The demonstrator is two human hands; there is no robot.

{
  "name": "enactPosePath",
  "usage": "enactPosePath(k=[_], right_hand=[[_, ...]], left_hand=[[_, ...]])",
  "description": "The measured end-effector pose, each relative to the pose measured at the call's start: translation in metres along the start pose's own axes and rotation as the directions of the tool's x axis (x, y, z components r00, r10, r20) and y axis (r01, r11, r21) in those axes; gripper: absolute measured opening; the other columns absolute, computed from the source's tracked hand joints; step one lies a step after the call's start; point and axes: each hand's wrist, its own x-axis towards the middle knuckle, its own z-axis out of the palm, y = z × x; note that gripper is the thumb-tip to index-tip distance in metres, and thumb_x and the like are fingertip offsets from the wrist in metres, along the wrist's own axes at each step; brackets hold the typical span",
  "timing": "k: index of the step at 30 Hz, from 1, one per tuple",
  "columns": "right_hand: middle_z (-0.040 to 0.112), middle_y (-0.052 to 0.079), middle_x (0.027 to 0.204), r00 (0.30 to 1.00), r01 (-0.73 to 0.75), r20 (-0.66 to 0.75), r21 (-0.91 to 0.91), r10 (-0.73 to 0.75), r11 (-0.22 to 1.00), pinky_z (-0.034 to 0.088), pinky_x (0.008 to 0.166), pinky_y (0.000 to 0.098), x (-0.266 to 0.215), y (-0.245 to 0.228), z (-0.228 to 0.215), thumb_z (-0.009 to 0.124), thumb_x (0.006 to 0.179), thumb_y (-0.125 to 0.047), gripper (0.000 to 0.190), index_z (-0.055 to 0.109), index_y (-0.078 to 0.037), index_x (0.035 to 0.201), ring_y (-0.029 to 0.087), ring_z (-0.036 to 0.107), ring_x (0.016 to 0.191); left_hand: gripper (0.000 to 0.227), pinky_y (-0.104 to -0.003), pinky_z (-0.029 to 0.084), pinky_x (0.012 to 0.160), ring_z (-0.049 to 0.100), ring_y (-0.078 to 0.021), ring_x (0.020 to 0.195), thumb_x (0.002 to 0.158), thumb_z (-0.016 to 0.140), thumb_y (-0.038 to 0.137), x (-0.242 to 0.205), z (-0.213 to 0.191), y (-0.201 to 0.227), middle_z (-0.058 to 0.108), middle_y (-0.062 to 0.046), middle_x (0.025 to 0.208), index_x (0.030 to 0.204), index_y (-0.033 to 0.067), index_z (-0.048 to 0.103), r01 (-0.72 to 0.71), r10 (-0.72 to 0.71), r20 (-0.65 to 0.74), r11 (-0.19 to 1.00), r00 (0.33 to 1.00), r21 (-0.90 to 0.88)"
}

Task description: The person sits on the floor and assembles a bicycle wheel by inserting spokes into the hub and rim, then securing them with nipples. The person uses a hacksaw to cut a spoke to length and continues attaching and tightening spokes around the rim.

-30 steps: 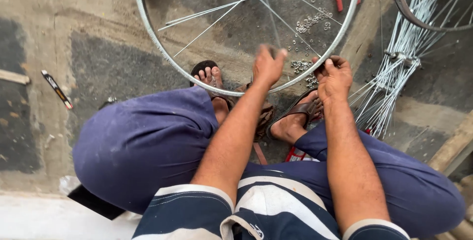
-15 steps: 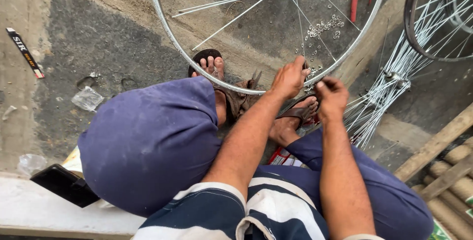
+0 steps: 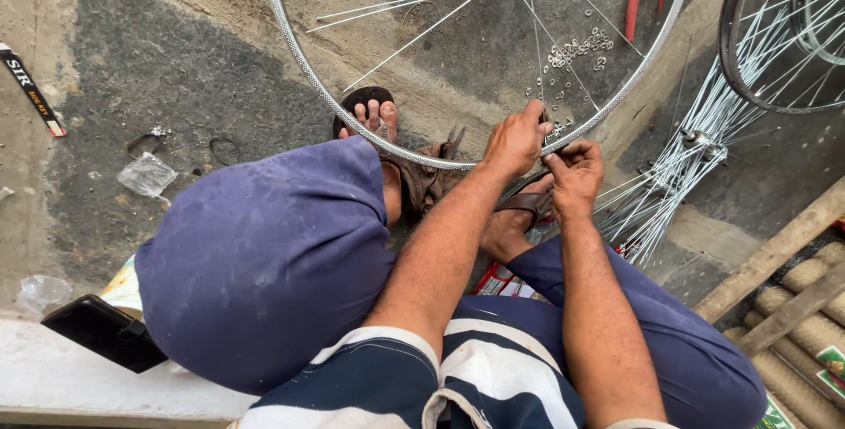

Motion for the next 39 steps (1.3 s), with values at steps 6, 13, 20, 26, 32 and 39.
enactPosePath(k=[6, 13, 20, 26, 32, 39], right_hand=[[0.067, 0.005, 0.104, 0.995, 0.029, -0.1, -0.009, -0.03, 1.0, 0.061, 0.083, 0.0286, -0.001, 0.015, -0.002, 0.069, 0.09, 0.017, 0.03, 0.059, -0.003, 0.111, 0.015, 0.07, 0.094], [0.073, 0.011, 0.105, 0.988, 0.011, -0.157, -0.009, -0.012, 1.0, 0.061, 0.084, 0.0285, -0.007, 0.012, 0.01, 0.071, 0.095, 0.006, 0.019, 0.068, 0.006, 0.114, 0.016, 0.071, 0.091], [0.066, 0.01, 0.109, 0.937, 0.258, -0.076, -0.511, -0.342, 0.82, 0.058, 0.086, 0.0283, -0.016, 0.002, 0.018, 0.071, 0.1, 0.006, 0.014, 0.069, 0.005, 0.114, 0.017, 0.068, 0.098], [0.072, 0.01, 0.104, 0.937, 0.178, -0.185, -0.481, -0.298, 0.859, 0.057, 0.084, 0.0306, -0.009, -0.002, 0.023, 0.073, 0.092, 0.0, 0.019, 0.069, -0.002, 0.11, 0.02, 0.069, 0.095], [0.071, 0.015, 0.1, 0.883, 0.148, -0.256, -0.644, -0.394, 0.751, 0.057, 0.083, 0.0377, -0.012, -0.008, 0.03, 0.075, 0.084, -0.003, 0.019, 0.072, -0.002, 0.103, 0.03, 0.072, 0.091], [0.07, 0.016, 0.102, 0.868, 0.265, -0.143, -0.676, -0.475, 0.688, 0.055, 0.083, 0.0386, -0.018, -0.023, 0.036, 0.074, 0.086, -0.006, 0.022, 0.072, -0.002, 0.108, 0.033, 0.069, 0.095]], left_hand=[[0.02, -0.049, 0.053, 0.077, 0.072, -0.0325, 0.086, 0.1, 0.059, 0.03, -0.001, -0.004, 0.002, 0.075, -0.011, 0.091, 0.11, 0.0124, 0.056, -0.062, 0.06, -0.065, 0.998, 0.996, -0.03], [0.022, -0.048, 0.054, 0.081, 0.074, -0.0332, 0.093, 0.098, 0.064, 0.03, 0.0, -0.007, 0.013, 0.076, -0.013, 0.096, 0.107, 0.0111, 0.061, -0.001, -0.002, -0.029, 0.993, 1.0, -0.12], [0.023, -0.047, 0.054, 0.083, 0.073, -0.0339, 0.096, 0.096, 0.064, 0.03, 0.005, 0.001, 0.011, 0.076, -0.013, 0.1, 0.11, 0.0117, 0.061, -0.017, 0.009, -0.062, 0.993, 0.998, -0.119], [0.026, -0.047, 0.053, 0.085, 0.069, -0.0394, 0.1, 0.093, 0.068, 0.029, 0.008, 0.008, 0.0, 0.074, -0.018, 0.103, 0.111, 0.0097, 0.064, -0.155, 0.131, -0.155, 0.976, 0.979, -0.155], [0.026, -0.045, 0.054, 0.083, 0.07, -0.0385, 0.095, 0.094, 0.069, 0.03, 0.014, 0.008, -0.009, 0.074, -0.018, 0.098, 0.105, 0.0065, 0.065, -0.178, 0.16, -0.163, 0.979, 0.974, -0.101], [0.023, -0.04, 0.055, 0.079, 0.071, -0.0255, 0.088, 0.094, 0.067, 0.025, 0.007, -0.003, 0.007, 0.075, -0.013, 0.095, 0.106, 0.0053, 0.066, -0.089, 0.066, -0.108, 0.971, 0.992, -0.22]])
